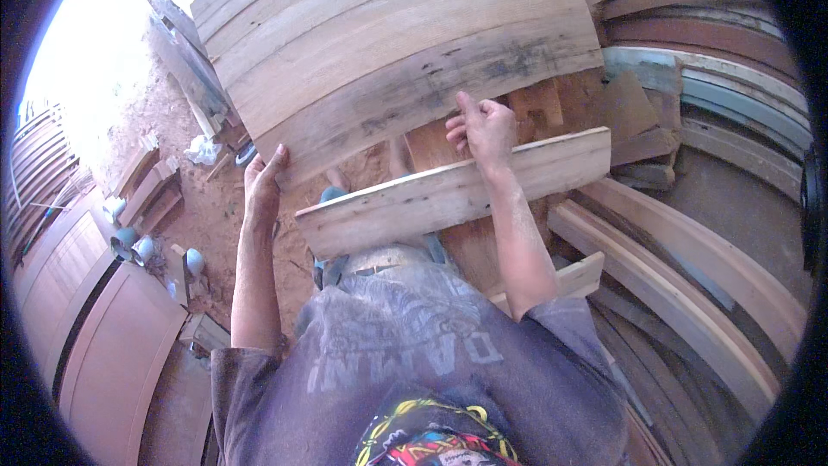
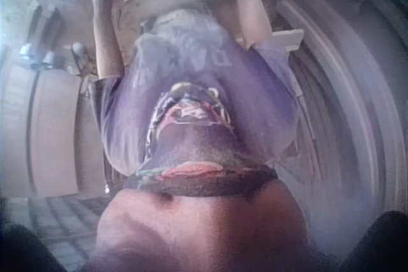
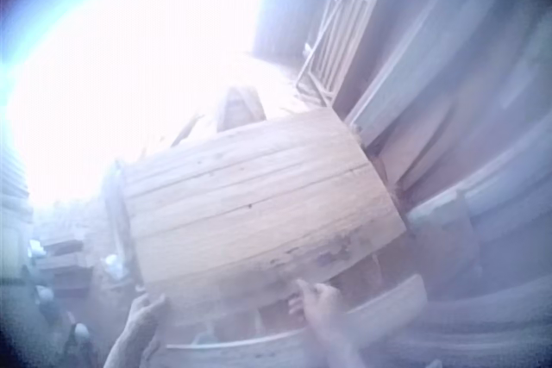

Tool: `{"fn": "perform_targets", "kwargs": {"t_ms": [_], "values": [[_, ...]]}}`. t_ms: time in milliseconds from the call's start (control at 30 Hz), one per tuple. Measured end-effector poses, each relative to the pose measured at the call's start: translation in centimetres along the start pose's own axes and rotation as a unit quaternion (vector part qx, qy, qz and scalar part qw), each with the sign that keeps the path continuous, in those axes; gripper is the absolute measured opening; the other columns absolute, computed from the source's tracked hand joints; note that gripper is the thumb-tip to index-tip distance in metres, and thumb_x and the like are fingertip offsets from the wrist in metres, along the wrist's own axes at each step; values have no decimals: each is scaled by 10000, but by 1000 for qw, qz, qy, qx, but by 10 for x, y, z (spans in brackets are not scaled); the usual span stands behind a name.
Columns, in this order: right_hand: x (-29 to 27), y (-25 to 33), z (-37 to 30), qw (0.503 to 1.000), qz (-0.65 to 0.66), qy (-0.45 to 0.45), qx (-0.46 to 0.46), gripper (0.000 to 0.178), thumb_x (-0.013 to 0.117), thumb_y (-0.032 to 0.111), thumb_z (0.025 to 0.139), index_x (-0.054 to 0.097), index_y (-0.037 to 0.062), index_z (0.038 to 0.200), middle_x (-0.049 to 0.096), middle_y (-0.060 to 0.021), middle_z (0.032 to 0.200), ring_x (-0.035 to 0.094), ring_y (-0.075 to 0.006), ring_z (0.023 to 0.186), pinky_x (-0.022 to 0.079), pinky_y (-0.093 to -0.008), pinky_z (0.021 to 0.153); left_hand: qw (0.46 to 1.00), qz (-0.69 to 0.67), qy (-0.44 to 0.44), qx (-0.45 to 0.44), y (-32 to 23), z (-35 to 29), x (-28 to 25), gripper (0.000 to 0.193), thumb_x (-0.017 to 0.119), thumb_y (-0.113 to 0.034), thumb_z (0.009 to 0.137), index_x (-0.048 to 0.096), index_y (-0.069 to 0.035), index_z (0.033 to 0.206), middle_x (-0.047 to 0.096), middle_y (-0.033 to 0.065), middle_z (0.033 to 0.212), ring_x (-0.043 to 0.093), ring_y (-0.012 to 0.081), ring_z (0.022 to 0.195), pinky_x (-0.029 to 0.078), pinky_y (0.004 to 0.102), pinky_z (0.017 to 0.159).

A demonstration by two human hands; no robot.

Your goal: The person repeatedly picks up wooden planks from a pile, inspects them by turning them over, and places them into a growing stack. The person handles the planks one at a time and occasionally uses a tape measure to check dimensions.

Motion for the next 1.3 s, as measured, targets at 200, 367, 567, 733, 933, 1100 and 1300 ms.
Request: {"fn": "perform_targets", "kwargs": {"t_ms": [200,367,567,733,933,1100,1300], "values": [[3,-18,0,998,37,24,33,449,649,389,992,649,-45,877,720,-145,730,680,-149,524,488,-249,396,998,-63,-6,22,-3,0,5,448,680,-296,980,578,-8,1308,661,89,1231,639,205,1108,514,370,951],[12,-13,-3,996,49,41,64,520,565,403,1036,633,-113,1040,729,-171,763,704,-164,557,510,-250,400,988,-151,-35,-4,-3,9,6,569,684,-411,968,570,9,1334,649,105,1264,635,231,1137,520,419,980],[13,-9,-5,997,38,43,50,535,563,404,1038,630,-125,1067,730,-166,763,704,-163,554,504,-239,403,985,-156,-71,25,8,24,-9,539,700,-395,960,590,-3,1313,647,101,1257,626,212,1136,514,408,977],[11,-14,-3,998,41,32,36,521,550,413,1036,627,-98,966,715,-186,719,694,-194,509,493,-270,378,983,-166,-72,26,4,20,-4,476,701,-387,962,637,-17,1254,675,82,1208,650,204,1076,502,376,983],[12,-12,-5,997,27,35,55,522,566,399,1035,629,-120,1036,730,-163,745,700,-162,538,495,-239,401,986,-146,-81,18,6,29,-12,435,702,-400,960,665,-28,1182,693,68,1173,655,190,1064,519,375,949],[11,-12,-4,997,30,36,55,520,567,403,1034,628,-113,1043,730,-167,746,697,-164,533,484,-241,394,981,-188,-55,11,16,37,-15,461,728,-409,940,660,-21,1179,695,72,1168,657,195,1063,522,371,944],[15,-17,-1,997,37,39,54,507,578,414,1027,635,-89,1047,731,-166,754,693,-156,535,481,-237,399,979,-193,-57,15,11,34,-12,447,733,-396,938,661,-28,1180,695,75,1164,656,199,1045,522,373,933]]}}
Point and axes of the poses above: each hand's wrist, its own z-axis towards the middle knuckle, its own x-axis out of the palm, y = z × x, the point moved 9 cm from there along z, towards the middle knuckle
